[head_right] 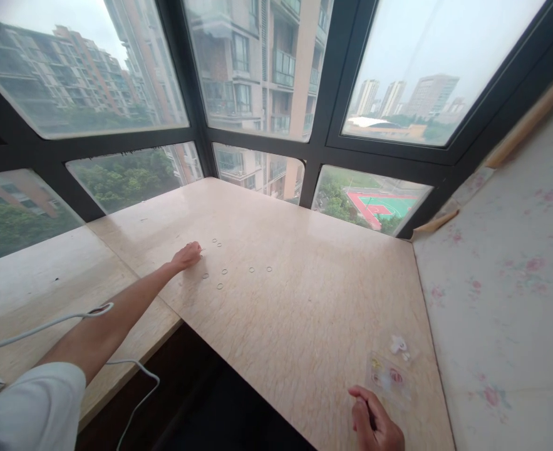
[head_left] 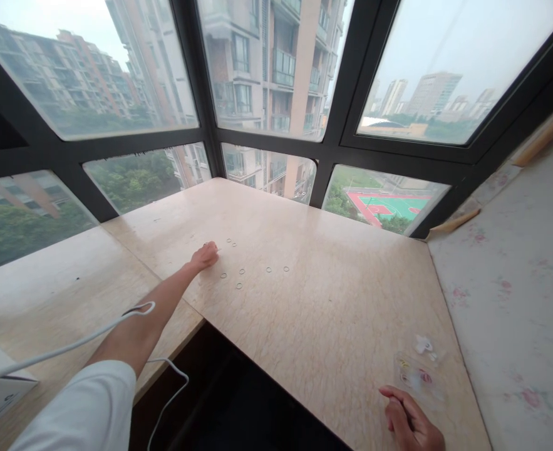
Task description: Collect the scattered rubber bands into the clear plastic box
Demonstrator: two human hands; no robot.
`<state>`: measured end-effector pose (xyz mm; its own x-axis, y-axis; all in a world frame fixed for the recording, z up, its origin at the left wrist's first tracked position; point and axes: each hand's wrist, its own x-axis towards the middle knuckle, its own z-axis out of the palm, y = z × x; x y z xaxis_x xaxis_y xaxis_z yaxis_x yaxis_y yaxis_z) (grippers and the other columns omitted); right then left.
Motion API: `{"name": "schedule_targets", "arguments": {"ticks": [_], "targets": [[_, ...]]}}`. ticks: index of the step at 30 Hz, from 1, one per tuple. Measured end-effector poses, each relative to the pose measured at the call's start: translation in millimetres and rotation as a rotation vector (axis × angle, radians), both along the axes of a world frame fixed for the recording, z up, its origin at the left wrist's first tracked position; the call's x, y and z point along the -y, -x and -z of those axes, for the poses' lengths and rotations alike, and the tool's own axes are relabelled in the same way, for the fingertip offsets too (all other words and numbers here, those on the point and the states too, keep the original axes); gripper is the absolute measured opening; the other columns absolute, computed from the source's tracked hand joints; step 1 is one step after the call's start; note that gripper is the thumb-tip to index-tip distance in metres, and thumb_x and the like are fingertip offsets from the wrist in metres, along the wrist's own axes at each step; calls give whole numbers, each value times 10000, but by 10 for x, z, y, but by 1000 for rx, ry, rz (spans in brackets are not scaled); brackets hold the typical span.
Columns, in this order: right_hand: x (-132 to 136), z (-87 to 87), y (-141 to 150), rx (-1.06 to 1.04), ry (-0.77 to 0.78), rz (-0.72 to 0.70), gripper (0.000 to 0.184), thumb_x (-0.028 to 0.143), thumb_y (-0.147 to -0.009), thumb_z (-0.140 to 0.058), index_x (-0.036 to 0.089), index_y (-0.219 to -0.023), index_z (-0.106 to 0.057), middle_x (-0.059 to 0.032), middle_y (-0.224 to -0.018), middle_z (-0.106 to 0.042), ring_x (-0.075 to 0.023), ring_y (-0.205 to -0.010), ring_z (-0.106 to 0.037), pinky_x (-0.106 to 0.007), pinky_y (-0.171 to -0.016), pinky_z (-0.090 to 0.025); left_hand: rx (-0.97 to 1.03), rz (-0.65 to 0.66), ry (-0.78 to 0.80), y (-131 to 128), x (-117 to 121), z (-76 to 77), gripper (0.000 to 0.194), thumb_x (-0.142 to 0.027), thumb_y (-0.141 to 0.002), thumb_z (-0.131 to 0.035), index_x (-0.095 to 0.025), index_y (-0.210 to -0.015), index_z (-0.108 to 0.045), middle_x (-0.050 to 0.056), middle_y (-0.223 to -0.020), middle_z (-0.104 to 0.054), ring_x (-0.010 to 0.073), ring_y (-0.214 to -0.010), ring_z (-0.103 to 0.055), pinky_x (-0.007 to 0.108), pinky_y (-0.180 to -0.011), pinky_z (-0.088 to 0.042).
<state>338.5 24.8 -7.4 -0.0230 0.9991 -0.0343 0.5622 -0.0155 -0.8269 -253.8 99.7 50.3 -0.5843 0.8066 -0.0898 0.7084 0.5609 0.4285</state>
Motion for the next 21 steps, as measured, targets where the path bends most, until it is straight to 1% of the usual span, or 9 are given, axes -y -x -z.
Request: {"name": "schedule_targets", "arguments": {"ticks": [2,5,7,10,13,14,15,17,21], "targets": [[15,-19,26,-21,-23,3,390,505,-755,-513,178,-862,-696,33,-479,-524,-147,-423,-519,-226,-432,-421,129,39,-71,-160,-78,-26,61,-222,-793,-456,-170,-792,-486,111,-865,-603,253,-861,-593,347,-712,-463],[32,-44,74,-38,-55,9,370,486,-777,-507,173,-857,-688,38,-474,-504,-142,-413,-498,-228,-419,-406,365,144,-167,-503,-209,-75,95,-264,-816,-425,-178,-781,-447,40,-700,-542,181,-682,-573,294,-601,-470],[36,-59,96,-51,-73,0,358,470,-798,-497,170,-862,-682,37,-478,-503,-143,-426,-505,-228,-432,-410,509,229,-221,-788,-282,-118,121,-296,-820,-433,-182,-785,-422,20,-685,-507,151,-626,-549,278,-571,-468],[43,-91,114,-75,-98,-13,335,441,-821,-482,168,-862,-671,37,-486,-507,-141,-442,-508,-227,-452,-413,688,368,-268,-1275,-348,-204,171,-326,-791,-488,-188,-768,-390,12,-726,-486,118,-592,-513,263,-555,-448],[58,-129,131,-104,-97,-8,312,410,-840,-466,165,-861,-659,41,-487,-498,-133,-438,-491,-224,-445,-393,902,588,-285,-1816,-366,-305,176,-290,-764,-525,-189,-763,-381,-13,-716,-460,96,-571,-464,239,-536,-392],[63,-138,138,-117,-89,-8,305,399,-846,-462,163,-867,-655,43,-488,-494,-131,-438,-486,-223,-442,-385,933,662,-281,-2005,-362,-339,158,-279,-776,-517,-188,-768,-388,-20,-701,-453,95,-573,-452,235,-537,-376],[65,-143,145,-131,-80,-8,299,390,-851,-458,162,-874,-651,45,-488,-487,-128,-437,-479,-221,-439,-376,929,726,-273,-2199,-353,-371,134,-269,-796,-499,-187,-772,-396,-26,-681,-447,98,-577,-443,236,-541,-365],[65,-145,159,-153,-70,-5,287,369,-858,-453,161,-883,-649,50,-491,-473,-123,-436,-465,-218,-436,-360,834,823,-268,-2591,-321,-423,92,-246,-830,-457,-186,-774,-415,-33,-651,-435,106,-589,-425,240,-554,-353],[53,-138,178,-174,-84,0,264,339,-862,-452,165,-869,-651,50,-507,-459,-116,-451,-448,-216,-447,-347,510,1039,-353,-3344,-230,-438,104,-113,-820,-414,-181,-750,-449,-12,-700,-483,123,-663,-430,260,-627,-359]]}}
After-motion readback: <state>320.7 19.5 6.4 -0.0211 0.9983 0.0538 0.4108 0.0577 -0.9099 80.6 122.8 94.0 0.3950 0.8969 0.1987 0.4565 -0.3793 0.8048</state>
